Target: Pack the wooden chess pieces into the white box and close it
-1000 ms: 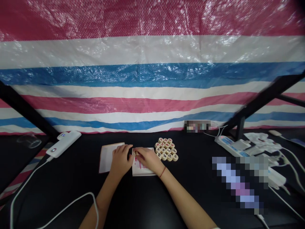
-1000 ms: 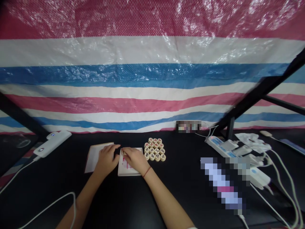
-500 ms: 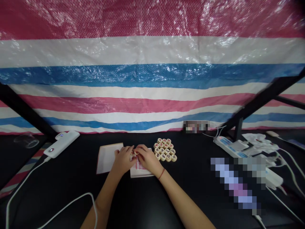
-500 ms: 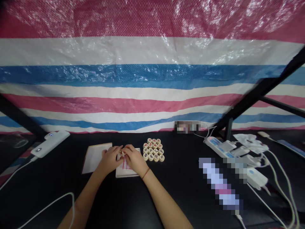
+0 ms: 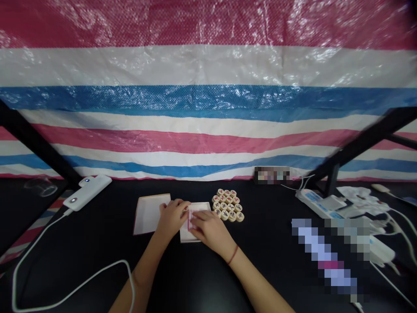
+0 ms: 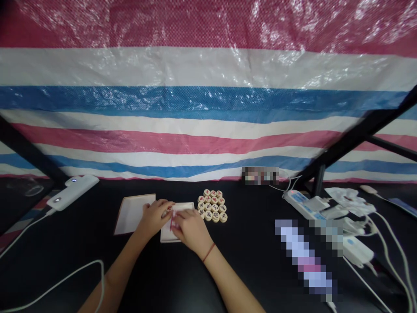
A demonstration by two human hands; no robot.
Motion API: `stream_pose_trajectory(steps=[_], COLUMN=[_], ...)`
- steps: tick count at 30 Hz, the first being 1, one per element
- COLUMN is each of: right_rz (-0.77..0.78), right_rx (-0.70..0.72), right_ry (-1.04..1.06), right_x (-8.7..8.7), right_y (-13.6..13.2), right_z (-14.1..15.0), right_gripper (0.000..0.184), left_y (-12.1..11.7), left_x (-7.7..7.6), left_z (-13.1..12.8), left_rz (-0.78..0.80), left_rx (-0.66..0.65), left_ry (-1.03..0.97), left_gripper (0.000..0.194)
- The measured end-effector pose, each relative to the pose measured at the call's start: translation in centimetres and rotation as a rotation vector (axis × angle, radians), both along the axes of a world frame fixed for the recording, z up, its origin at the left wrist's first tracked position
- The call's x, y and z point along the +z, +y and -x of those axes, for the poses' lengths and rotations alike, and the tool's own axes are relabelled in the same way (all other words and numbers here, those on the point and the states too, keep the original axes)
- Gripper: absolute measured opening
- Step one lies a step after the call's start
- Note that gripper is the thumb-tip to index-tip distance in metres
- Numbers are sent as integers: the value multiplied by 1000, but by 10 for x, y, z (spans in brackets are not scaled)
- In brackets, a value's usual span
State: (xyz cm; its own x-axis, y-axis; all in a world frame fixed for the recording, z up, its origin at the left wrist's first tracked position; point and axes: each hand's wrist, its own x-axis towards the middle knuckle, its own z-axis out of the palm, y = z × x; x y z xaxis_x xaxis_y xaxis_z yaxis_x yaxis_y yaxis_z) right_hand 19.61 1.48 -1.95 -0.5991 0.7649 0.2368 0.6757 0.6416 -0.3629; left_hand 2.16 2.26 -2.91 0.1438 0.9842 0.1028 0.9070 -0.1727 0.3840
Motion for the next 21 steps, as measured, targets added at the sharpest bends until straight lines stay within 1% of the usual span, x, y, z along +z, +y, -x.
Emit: stream_pose_trajectory(steps=[2,5,9,13,17,19,21], right_rz=[4,32,65,74,46,16,-25], right_rx=[5,5,2,-16,-26,-65,-145], right_ry=[-45,-59,-43,-7,38,87,126], right_x=[-1,0,2,0,-2,-1,3], right_y=[-6,-7,-4,-5,-5,0,11], right_z=[-2,-6,-10,-10,-10,-16,-26], right_gripper=[12,9,8,8,13,17,18], left_y=[0,0,0,-1,-1,-1,-1], left_x=[-1,-1,0,1,1,0,-1], left_z=[0,-1,-1,-1,-1,-1,-1], left_rz=[5,1,-14,-17,-22,-8,6], left_rx=[-6,-11,15,21,21,9,1], left_ry=[2,8,-1,-8,-1,-4,-7], left_gripper=[29,28,24,18,24,27,26])
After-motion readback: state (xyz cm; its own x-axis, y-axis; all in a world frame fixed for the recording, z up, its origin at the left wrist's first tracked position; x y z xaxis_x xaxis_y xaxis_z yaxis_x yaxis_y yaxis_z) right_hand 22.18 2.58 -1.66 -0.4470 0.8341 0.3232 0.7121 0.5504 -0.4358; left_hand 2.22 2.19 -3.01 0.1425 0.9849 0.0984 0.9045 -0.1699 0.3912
